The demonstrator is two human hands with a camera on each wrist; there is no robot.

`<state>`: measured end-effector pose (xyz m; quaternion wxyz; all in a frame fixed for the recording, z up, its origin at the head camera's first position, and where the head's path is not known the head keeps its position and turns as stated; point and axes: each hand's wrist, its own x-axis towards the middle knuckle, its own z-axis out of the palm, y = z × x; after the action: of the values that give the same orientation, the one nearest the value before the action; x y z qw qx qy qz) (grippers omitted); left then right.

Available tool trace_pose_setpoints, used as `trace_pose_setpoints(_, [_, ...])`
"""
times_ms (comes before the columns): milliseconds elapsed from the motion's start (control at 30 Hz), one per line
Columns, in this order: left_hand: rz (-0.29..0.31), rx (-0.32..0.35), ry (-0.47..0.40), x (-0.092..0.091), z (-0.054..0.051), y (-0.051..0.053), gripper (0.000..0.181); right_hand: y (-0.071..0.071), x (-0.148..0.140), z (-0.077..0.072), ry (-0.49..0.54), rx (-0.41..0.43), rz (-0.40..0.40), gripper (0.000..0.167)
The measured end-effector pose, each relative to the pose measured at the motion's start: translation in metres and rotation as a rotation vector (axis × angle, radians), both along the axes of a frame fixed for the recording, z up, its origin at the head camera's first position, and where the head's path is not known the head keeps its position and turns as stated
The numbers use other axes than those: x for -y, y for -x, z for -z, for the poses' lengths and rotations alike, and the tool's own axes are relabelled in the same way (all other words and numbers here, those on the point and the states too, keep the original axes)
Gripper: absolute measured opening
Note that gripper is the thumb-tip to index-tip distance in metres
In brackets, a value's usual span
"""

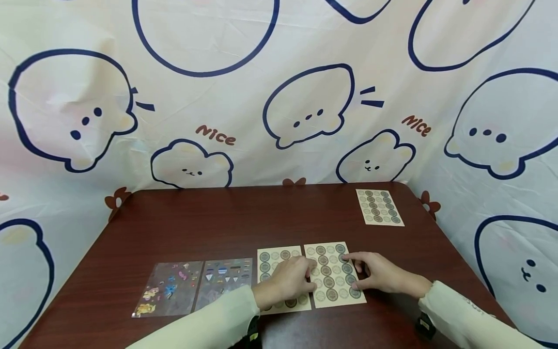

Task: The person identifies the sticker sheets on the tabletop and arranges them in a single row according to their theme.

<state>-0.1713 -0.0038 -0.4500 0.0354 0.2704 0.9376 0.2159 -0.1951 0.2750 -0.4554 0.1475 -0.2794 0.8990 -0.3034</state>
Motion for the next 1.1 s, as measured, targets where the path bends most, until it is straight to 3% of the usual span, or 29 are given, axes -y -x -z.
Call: trace_pose_setpoints(1100, [-0.001,-0.003,0.024,-0.0012,-0.0030,0.0009,0.027,0.0027,0.0001,-0.0045,-0.023,0.009,-0.010,0.065])
